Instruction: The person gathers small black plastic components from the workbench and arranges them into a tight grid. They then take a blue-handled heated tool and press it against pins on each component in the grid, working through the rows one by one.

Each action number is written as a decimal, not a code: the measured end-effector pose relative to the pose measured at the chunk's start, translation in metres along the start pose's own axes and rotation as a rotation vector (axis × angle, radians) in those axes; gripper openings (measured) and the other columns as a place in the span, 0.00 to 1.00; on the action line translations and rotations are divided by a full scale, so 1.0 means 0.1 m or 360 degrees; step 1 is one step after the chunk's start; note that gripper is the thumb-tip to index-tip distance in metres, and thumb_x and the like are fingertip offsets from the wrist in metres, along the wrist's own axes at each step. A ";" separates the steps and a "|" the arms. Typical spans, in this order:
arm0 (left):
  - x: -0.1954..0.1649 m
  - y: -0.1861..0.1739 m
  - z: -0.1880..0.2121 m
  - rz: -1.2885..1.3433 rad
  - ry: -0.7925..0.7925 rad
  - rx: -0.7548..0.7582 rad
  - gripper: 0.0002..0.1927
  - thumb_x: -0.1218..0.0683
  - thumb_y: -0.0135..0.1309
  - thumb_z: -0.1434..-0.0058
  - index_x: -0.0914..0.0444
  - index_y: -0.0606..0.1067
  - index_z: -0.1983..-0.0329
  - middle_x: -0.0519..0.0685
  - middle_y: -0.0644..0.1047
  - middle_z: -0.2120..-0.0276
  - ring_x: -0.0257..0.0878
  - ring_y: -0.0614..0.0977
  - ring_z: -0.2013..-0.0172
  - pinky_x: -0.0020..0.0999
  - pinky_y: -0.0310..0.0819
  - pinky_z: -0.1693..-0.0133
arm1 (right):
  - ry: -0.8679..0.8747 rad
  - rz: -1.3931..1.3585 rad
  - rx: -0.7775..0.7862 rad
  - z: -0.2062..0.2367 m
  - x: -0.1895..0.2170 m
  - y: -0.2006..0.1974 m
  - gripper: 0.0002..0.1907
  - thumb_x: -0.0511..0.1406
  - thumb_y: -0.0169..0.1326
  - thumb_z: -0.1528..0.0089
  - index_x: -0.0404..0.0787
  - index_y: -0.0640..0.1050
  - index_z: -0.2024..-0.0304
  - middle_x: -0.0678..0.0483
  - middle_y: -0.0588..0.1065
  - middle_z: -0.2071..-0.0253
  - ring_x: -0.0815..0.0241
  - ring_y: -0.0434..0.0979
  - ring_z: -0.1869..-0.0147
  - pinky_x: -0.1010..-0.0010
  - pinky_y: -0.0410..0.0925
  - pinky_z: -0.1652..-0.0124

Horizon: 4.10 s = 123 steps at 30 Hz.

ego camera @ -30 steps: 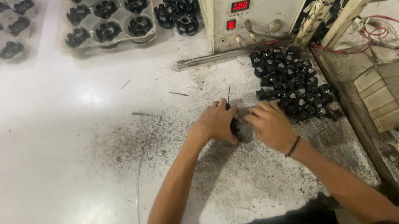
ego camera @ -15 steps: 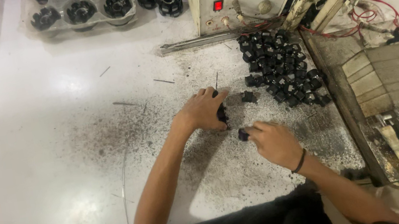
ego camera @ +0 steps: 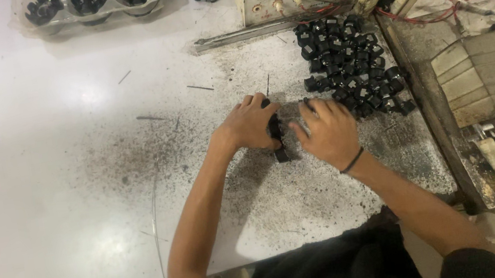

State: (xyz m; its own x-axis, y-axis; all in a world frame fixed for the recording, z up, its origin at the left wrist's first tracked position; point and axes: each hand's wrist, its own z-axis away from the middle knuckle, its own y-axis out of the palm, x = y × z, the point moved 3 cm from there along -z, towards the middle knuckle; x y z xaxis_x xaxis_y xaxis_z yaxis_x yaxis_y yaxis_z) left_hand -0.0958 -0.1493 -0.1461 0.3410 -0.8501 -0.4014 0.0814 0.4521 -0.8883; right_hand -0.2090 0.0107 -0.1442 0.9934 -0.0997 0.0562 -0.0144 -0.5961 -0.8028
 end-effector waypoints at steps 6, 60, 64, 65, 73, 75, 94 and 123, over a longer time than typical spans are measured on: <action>-0.15 -0.03 0.06 -0.0103 -0.0111 0.0181 0.68 0.33 0.76 0.69 0.45 0.53 0.25 0.59 0.61 0.34 0.59 0.57 0.31 0.60 0.55 0.35 | 0.0206 -0.0221 0.0514 0.08 -0.20 0.23 0.16 0.32 0.64 0.46 0.37 0.79 0.57 0.47 0.73 0.54 0.46 0.79 0.51 0.59 0.74 0.56; -0.71 0.56 0.96 -0.0080 0.0389 -0.1094 0.12 0.57 0.61 0.54 0.62 0.79 0.65 0.49 0.78 0.63 0.46 0.77 0.56 0.44 0.69 0.52 | 0.0079 -0.0514 0.0748 0.52 0.04 -0.41 0.23 0.34 0.57 0.40 0.31 0.76 0.43 0.43 0.79 0.61 0.47 0.79 0.57 0.57 0.70 0.53; -0.66 0.59 0.92 0.0020 0.0389 -0.1120 0.06 0.57 0.61 0.49 0.62 0.80 0.68 0.47 0.80 0.63 0.45 0.78 0.57 0.43 0.69 0.54 | 0.0148 -0.0599 0.0882 0.78 0.24 -0.53 0.18 0.37 0.59 0.41 0.34 0.79 0.51 0.44 0.81 0.62 0.47 0.82 0.59 0.60 0.73 0.60; -0.64 0.60 0.92 0.0059 0.0392 -0.1165 0.06 0.58 0.61 0.49 0.61 0.80 0.67 0.46 0.80 0.63 0.44 0.78 0.56 0.42 0.70 0.54 | 0.0140 -0.0662 0.0839 0.85 0.32 -0.52 0.16 0.36 0.59 0.40 0.34 0.79 0.52 0.44 0.81 0.62 0.47 0.82 0.61 0.61 0.74 0.62; -0.61 0.65 0.91 0.0120 0.0316 -0.1074 0.07 0.59 0.61 0.48 0.61 0.82 0.66 0.45 0.81 0.64 0.43 0.77 0.58 0.41 0.71 0.55 | -0.0014 -0.0563 0.0281 0.94 0.61 -0.25 0.05 0.32 0.58 0.39 0.36 0.79 0.64 0.47 0.82 0.66 0.52 0.83 0.64 0.63 0.74 0.61; -0.63 0.65 0.91 0.0092 0.0288 -0.1059 0.07 0.60 0.61 0.49 0.61 0.83 0.66 0.45 0.81 0.64 0.43 0.77 0.59 0.41 0.71 0.56 | -0.0008 -0.0519 0.0304 0.87 0.57 -0.25 0.03 0.32 0.58 0.43 0.38 0.78 0.69 0.48 0.81 0.70 0.51 0.83 0.64 0.61 0.74 0.59; -0.82 0.59 1.05 -0.0170 0.0514 -0.0913 0.16 0.56 0.64 0.58 0.61 0.78 0.64 0.48 0.78 0.62 0.44 0.77 0.58 0.43 0.69 0.54 | 0.0402 -0.0714 0.0485 0.77 0.00 -0.38 0.13 0.28 0.59 0.44 0.35 0.82 0.56 0.48 0.77 0.57 0.52 0.80 0.60 0.66 0.74 0.61; -0.90 0.60 1.11 -0.0103 0.0675 -0.0685 0.09 0.58 0.61 0.53 0.61 0.77 0.67 0.49 0.76 0.68 0.44 0.77 0.62 0.42 0.69 0.58 | 0.0172 -0.0162 0.0311 0.50 -0.58 -0.24 0.08 0.35 0.61 0.39 0.40 0.82 0.59 0.53 0.77 0.61 0.54 0.74 0.53 0.57 0.65 0.49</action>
State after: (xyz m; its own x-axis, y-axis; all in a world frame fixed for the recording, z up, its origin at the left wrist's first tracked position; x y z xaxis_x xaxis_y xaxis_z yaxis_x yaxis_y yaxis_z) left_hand -0.0177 -0.0154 -0.1381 -0.0623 -0.9457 -0.3189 -0.3265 0.3213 -0.8889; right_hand -0.2609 0.0707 -0.1582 0.9706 -0.1379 0.1972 0.1176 -0.4429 -0.8888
